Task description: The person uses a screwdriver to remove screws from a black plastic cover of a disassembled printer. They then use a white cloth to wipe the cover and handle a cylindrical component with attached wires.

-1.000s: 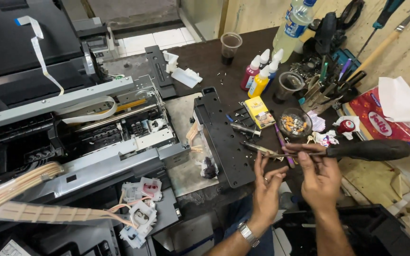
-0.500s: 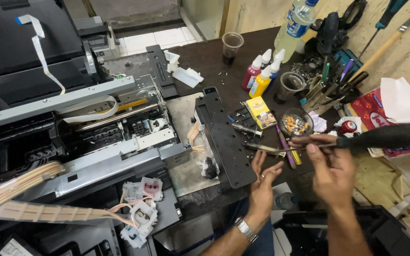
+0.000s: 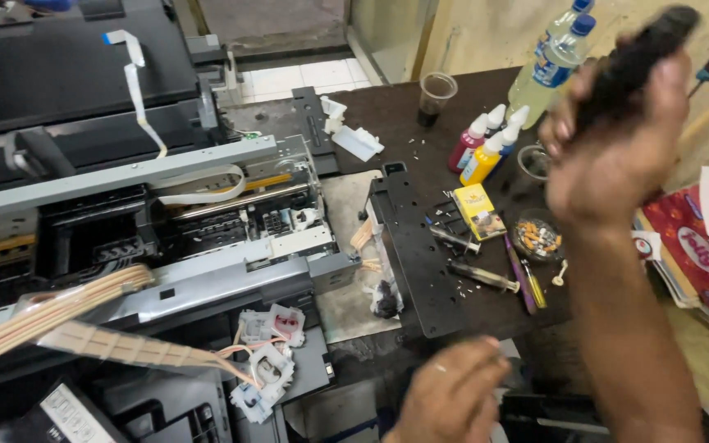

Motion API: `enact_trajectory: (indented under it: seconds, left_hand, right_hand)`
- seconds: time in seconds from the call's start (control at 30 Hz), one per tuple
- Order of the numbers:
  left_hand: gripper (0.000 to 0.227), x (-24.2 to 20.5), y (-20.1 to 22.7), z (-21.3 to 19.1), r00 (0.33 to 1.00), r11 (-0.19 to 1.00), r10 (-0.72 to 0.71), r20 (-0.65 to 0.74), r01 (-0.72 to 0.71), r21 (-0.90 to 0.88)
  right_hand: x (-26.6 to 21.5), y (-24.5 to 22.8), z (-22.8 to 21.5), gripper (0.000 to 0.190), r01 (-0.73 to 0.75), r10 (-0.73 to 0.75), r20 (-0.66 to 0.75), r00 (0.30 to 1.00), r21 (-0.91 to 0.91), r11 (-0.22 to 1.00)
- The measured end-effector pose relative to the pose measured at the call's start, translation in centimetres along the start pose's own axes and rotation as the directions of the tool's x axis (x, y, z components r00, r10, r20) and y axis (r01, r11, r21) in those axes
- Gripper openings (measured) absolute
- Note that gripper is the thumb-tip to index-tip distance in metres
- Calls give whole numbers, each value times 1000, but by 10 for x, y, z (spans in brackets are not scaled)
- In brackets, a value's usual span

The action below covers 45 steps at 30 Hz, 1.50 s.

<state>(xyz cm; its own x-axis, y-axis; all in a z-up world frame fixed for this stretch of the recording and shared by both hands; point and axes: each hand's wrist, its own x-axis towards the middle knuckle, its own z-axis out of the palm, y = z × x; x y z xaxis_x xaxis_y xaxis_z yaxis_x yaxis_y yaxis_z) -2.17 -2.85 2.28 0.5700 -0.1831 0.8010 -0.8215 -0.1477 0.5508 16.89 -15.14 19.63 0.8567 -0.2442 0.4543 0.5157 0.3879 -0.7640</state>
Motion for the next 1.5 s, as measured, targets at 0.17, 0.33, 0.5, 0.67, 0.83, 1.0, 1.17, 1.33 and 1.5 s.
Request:
enact_trajectory:
  seconds: [0.17, 0.33, 0.5, 0.67, 0.83, 1.0, 1.17, 1.33, 1.5]
  left_hand:
    - [42, 8, -20, -21, 973, 888, -207, -106, 232, 396]
    - [57, 1, -33, -24, 950, 845, -302, -74, 303, 441]
    - [51, 1, -36, -27, 961, 861, -260, -94, 275, 427]
    - [49, 1, -37, -28, 963, 873, -252, -100, 270, 407]
    - [48, 4, -37, -32, 966, 885, -244, -91, 260, 387]
    - [45, 4, -36, -33, 965, 899, -245, -91, 261, 352]
    - [44, 5, -37, -35, 969, 905, -238, -72, 248, 345]
    - [43, 4, -37, -36, 974, 914, -211, -81, 226, 338]
    - [47, 4, -35, -36, 968, 914, -239, -81, 253, 318]
  right_hand:
    - [29, 35, 59, 59, 93, -93, -9, 996, 117, 989]
    - [31, 66, 85, 60, 94, -99, 32, 995, 138, 986]
    - [34, 86, 90, 51, 69, -99, 139, 985, 203, 977]
    - [32, 88, 94, 56, 69, -90, 136, 987, 150, 986]
    - [28, 97, 95, 52, 85, -108, 192, 975, 124, 989]
    - [36, 115, 85, 46, 129, -133, 170, 976, 35, 991]
    - [38, 119, 87, 41, 120, -116, 192, 974, -6, 993]
    - [44, 106, 88, 63, -130, 82, 440, 894, 81, 988]
    - [50, 107, 86, 68, -224, 99, 569, 816, 154, 962]
